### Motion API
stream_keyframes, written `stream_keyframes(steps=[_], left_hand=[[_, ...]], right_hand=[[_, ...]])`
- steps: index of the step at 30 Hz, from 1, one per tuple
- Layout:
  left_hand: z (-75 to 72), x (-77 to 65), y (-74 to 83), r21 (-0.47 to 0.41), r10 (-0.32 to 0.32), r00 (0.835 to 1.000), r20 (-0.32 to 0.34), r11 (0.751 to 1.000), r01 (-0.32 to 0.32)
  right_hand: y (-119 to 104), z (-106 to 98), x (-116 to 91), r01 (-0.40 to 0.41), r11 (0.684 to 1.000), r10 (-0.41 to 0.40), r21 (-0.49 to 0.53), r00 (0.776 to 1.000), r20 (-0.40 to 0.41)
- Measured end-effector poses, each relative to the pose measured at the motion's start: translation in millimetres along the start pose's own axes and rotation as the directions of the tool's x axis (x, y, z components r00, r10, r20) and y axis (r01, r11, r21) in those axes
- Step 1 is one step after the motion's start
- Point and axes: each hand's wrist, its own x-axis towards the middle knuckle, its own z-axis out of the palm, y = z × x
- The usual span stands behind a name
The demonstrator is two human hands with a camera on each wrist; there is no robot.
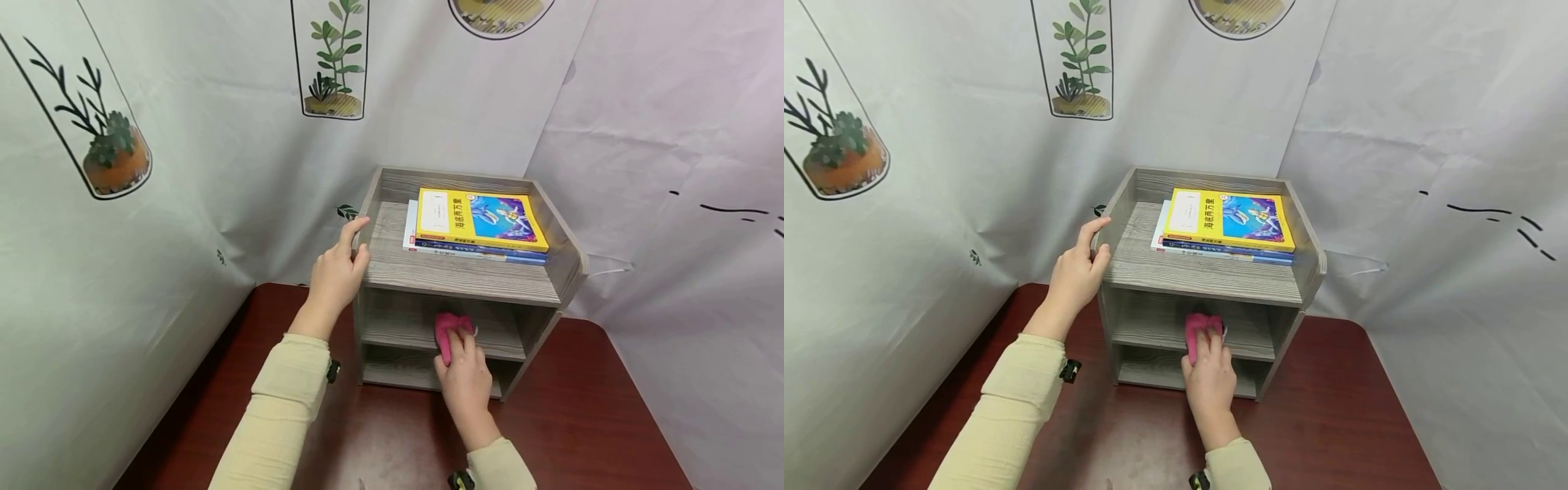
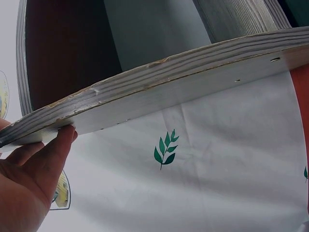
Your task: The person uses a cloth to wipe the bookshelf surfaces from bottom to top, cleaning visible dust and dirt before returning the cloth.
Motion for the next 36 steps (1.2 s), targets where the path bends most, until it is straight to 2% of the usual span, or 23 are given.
stream_keyframes(steps=[9,36], left_hand=[[0.6,-0.3,0.0,0.000,0.000,1.000,0.002,1.000,0.000],[1.5,0.3,-1.3,-0.001,0.009,1.000,-0.005,1.000,-0.009]], right_hand=[[-6.2,0.3,-0.5,-0.007,1.000,0.007,0.012,1.000,0.029],[-12.3,6.4,-0.6,0.034,0.999,-0.034,0.009,0.999,-0.010]])
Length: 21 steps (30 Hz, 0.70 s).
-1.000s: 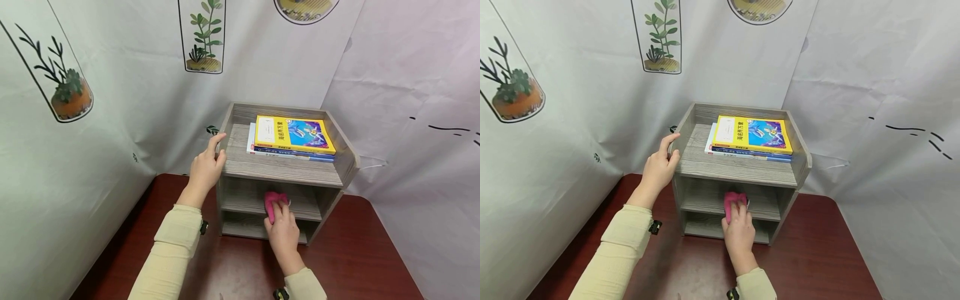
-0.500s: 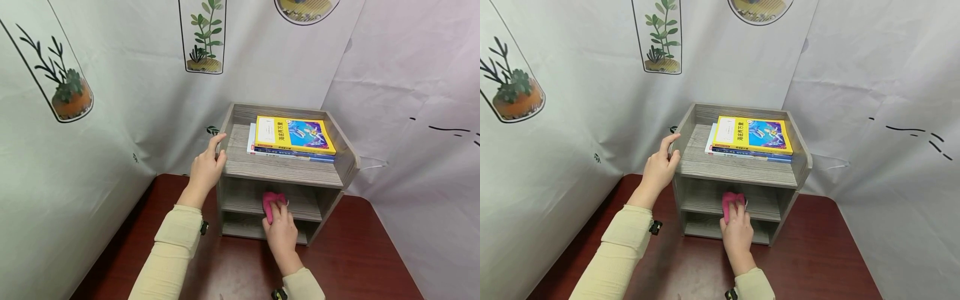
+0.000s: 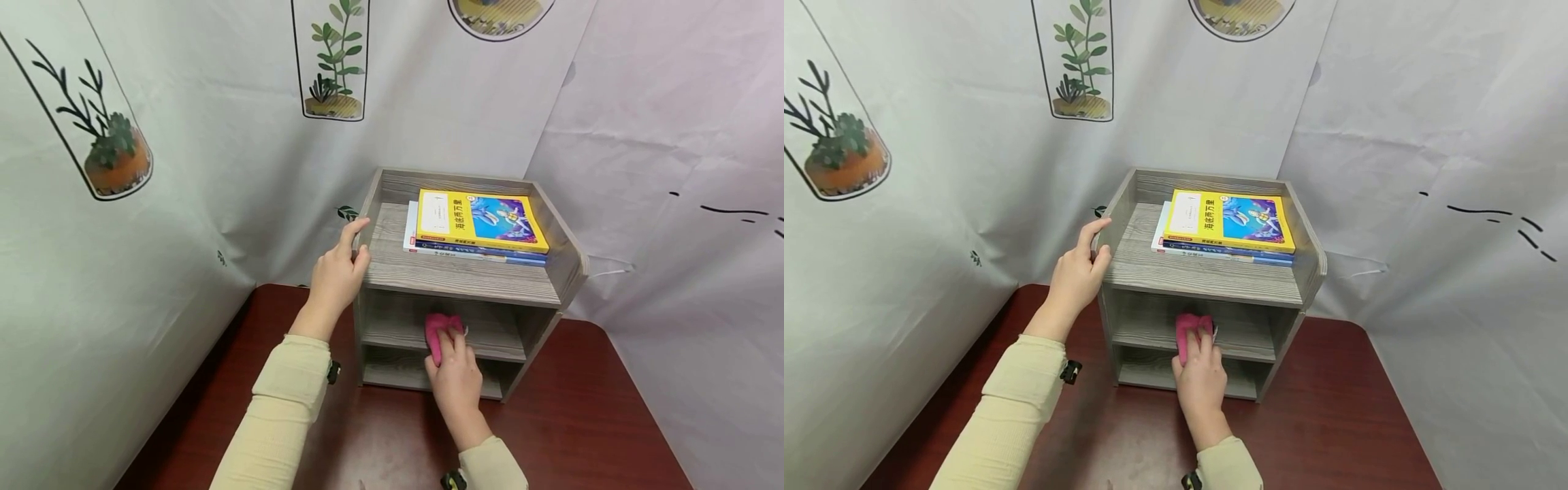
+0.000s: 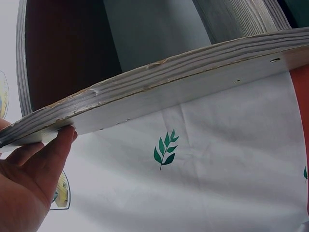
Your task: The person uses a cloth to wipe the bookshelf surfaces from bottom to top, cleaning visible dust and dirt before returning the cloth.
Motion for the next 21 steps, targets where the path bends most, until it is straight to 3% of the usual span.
stream_keyframes(steps=[21], left_hand=[[-0.8,-0.2,0.2,0.001,-0.005,1.000,0.001,1.000,0.005]], right_hand=[[-9.7,3.6,0.1,-0.010,1.000,0.010,0.017,1.000,0.025]])
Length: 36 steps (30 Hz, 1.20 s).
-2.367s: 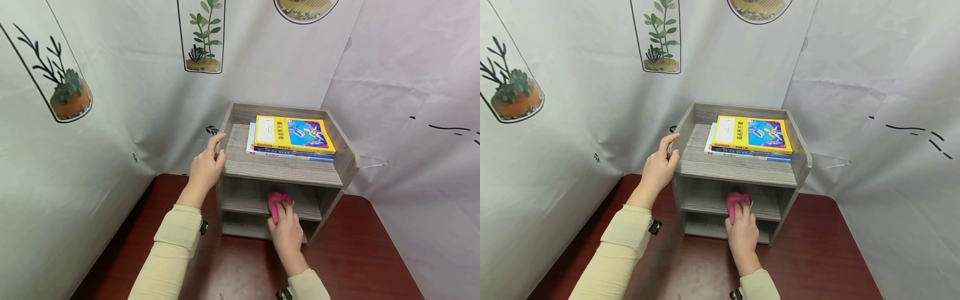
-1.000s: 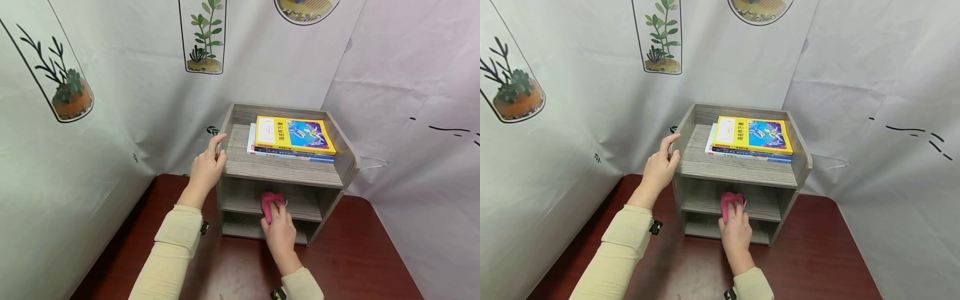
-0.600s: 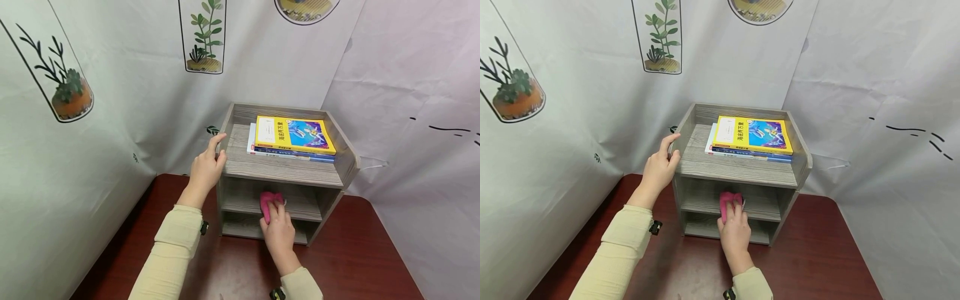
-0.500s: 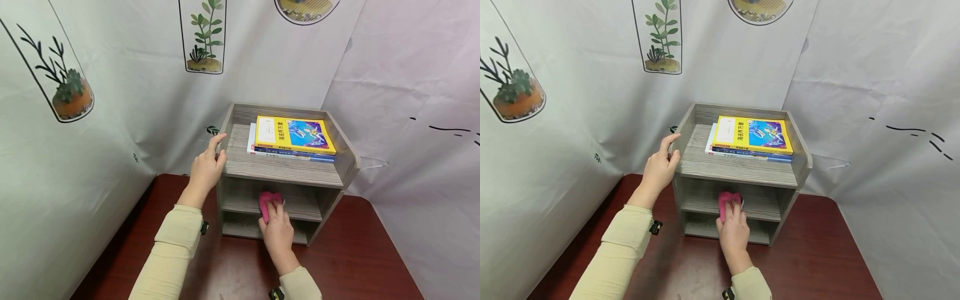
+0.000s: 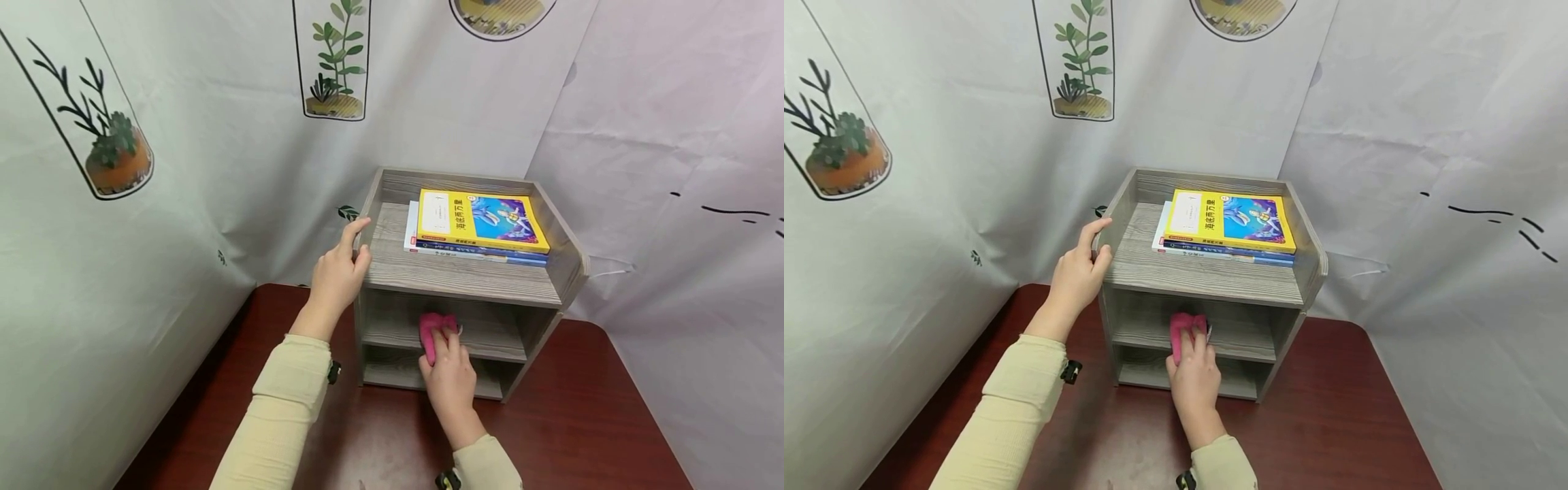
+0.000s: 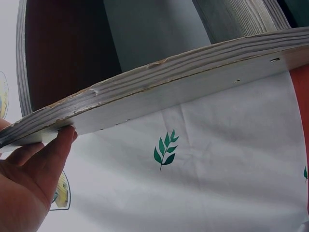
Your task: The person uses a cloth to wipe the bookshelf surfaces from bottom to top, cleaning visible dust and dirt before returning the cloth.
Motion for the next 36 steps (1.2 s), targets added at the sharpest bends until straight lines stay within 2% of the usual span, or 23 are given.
stream_keyframes(steps=[36], left_hand=[[0.3,-0.2,-0.5,-0.004,0.009,1.000,-0.014,1.000,-0.009]], right_hand=[[-24.3,12.6,0.9,0.047,0.999,-0.047,0.007,0.999,-0.028]])
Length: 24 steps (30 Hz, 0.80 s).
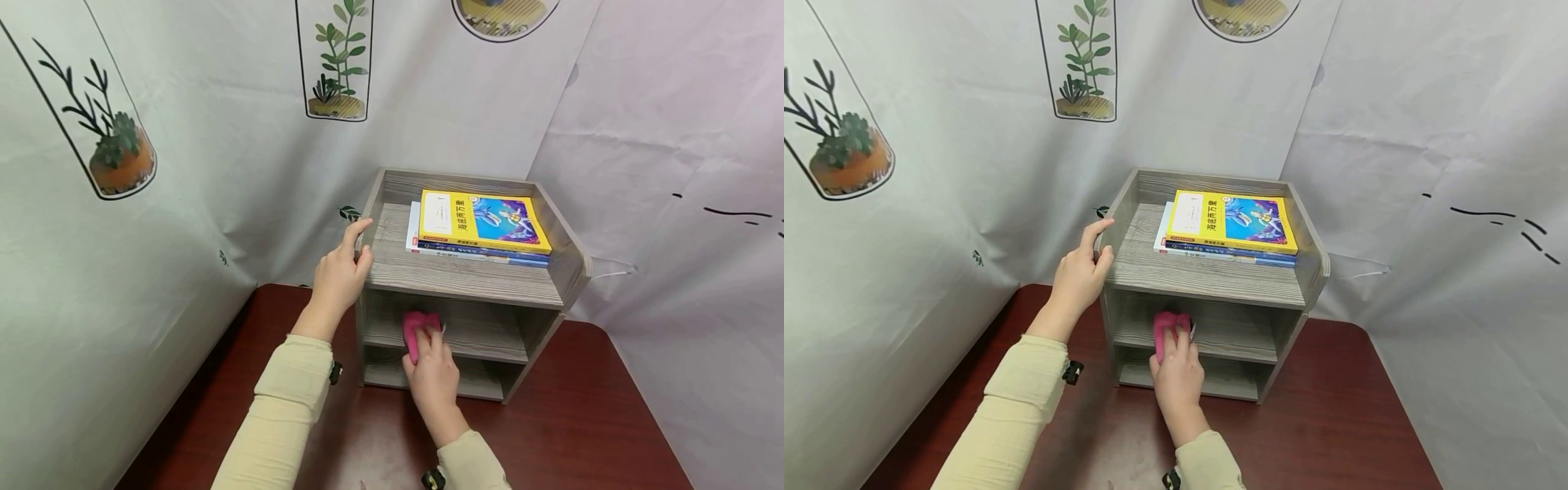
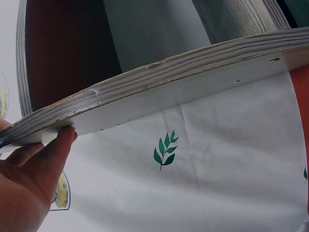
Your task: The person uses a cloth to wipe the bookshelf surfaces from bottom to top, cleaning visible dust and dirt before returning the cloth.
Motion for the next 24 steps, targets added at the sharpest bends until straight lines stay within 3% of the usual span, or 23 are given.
stream_keyframes(steps=[24], left_hand=[[0.3,-0.5,-0.4,0.000,0.009,1.000,-0.012,1.000,-0.009]], right_hand=[[-10.1,3.2,0.7,0.005,1.000,-0.005,-0.007,0.999,0.040]])
